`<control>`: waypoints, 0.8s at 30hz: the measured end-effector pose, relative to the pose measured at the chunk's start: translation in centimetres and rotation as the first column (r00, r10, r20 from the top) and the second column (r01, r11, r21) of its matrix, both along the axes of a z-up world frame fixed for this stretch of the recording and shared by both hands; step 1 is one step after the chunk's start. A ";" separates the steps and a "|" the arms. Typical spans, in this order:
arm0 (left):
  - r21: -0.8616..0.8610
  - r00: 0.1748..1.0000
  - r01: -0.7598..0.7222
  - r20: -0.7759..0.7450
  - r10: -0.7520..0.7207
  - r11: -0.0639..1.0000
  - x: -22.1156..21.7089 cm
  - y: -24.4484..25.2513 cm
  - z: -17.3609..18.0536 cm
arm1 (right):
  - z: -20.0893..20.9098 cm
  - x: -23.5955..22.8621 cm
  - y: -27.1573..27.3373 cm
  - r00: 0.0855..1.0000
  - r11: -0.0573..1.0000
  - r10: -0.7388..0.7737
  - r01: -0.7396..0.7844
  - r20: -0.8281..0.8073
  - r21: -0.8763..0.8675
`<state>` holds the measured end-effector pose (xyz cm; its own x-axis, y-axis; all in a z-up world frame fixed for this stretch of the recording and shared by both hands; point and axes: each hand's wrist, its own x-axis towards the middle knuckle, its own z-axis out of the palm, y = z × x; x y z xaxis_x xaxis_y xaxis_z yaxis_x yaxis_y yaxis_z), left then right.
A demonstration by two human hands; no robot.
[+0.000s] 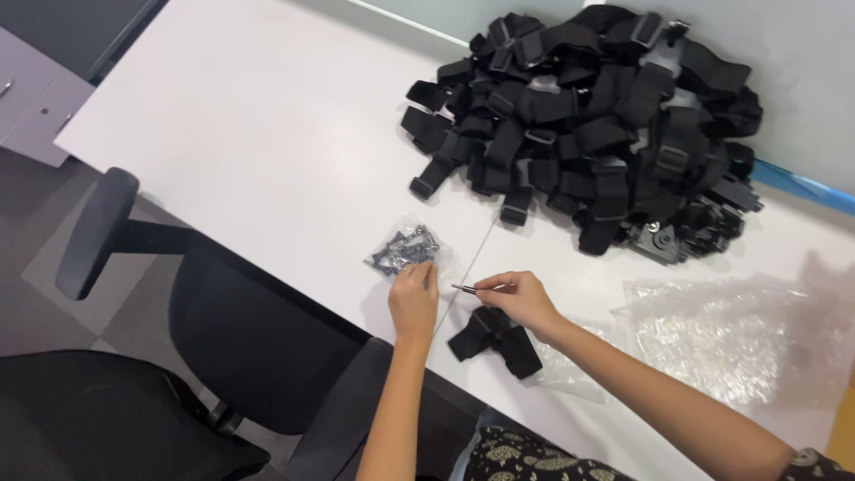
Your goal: The person takes black plastic buckle components and nylon straps from plastic bags and a cardboard box, fitting the straps through the buckles and securing them with a small screw.
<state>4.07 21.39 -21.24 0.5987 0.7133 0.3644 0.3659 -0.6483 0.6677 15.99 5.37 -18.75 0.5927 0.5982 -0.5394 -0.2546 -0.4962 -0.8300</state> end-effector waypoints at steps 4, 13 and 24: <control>-0.036 1.000 -0.003 -0.004 0.003 0.999 0.1 0.1 0.4 | -3.3 -0.4 4.0 0.991 0.991 -0.129 0.130 -0.024 0.034; -0.083 0.999 0.008 -0.032 -0.010 0.997 1.0 -0.3 0.1 | -8.1 -0.7 8.8 0.842 0.852 -0.414 0.492 -0.346 0.180; -0.316 0.999 0.017 0.037 -0.005 0.948 -0.9 -3.8 1.4 | -3.3 3.4 -0.6 0.999 0.973 0.001 0.007 -0.033 0.230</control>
